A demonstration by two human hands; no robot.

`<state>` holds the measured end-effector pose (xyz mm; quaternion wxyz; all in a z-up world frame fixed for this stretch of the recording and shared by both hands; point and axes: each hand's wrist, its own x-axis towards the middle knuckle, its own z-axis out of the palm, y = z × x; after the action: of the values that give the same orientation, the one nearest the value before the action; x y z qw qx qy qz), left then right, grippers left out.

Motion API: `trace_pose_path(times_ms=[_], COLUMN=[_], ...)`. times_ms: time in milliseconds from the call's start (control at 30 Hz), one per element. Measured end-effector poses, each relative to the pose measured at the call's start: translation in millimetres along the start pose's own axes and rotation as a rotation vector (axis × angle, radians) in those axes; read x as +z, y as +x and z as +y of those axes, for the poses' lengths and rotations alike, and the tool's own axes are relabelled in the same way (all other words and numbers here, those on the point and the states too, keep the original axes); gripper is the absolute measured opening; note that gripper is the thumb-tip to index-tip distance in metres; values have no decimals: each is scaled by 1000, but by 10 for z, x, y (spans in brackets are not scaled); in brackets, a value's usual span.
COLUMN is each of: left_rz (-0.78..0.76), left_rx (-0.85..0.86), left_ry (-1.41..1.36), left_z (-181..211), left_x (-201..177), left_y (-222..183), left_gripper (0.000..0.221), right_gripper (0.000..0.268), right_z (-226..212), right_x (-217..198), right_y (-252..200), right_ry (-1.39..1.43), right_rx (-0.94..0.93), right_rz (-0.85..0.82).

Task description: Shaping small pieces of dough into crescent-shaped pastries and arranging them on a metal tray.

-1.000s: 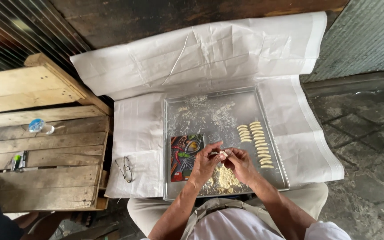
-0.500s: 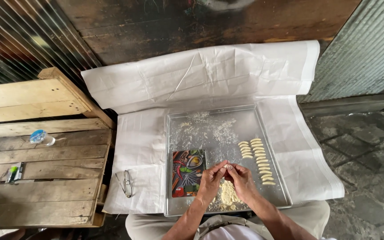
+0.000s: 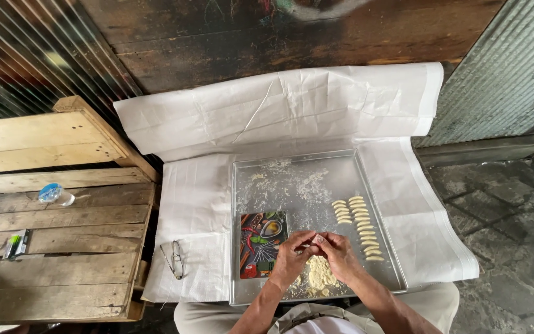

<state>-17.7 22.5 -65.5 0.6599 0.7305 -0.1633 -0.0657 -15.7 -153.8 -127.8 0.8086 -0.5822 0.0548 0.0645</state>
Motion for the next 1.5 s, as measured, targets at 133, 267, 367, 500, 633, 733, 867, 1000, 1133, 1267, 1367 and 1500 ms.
trace_pose_path(times_ms=[133, 267, 367, 500, 633, 733, 867, 1000, 1133, 1267, 1367, 1500], left_rz=[-34, -30, -50, -12, 54, 87, 97, 16, -176, -223, -182, 77], left_rx=[15, 54, 88, 179, 262, 212, 236, 218, 45, 83, 84, 51], left_ry=[-18, -3, 18, 182, 317, 395, 484, 395, 64, 72, 67, 267], left_z=[-159, -91, 5, 36, -60, -158, -212, -101, 121, 158, 63, -85], left_x=[6, -14, -23, 56, 113, 129, 65, 62, 95, 66, 117, 153], left_y=[-82, -66, -52, -24, 36, 64, 114, 171, 149, 96, 84, 113], left_gripper=[54, 49, 52, 39, 38, 20, 21, 14, 31, 48, 36, 23], right_gripper=[19, 23, 22, 28, 27, 39, 36, 19, 18, 17, 22, 26], right_z=[58, -4, 10, 30, -81, -36, -217, -196, -256, -291, -292, -318], right_x=[-9, -48, -86, -64, 71, -7, -46, -193, -271, -319, -272, -116], right_y=[-18, -53, -26, -50, -111, -101, -140, -70, -65, -25, -20, -72], right_ry=[-250, 108, 124, 121, 148, 174, 121, 217, 288, 249, 207, 88], right_rx=[-44, 35, 45, 159, 195, 217, 152, 187, 123, -2, 3, 82], right_rz=[73, -244, -265, -189, -199, -202, -268, -259, -338, -457, -439, -242])
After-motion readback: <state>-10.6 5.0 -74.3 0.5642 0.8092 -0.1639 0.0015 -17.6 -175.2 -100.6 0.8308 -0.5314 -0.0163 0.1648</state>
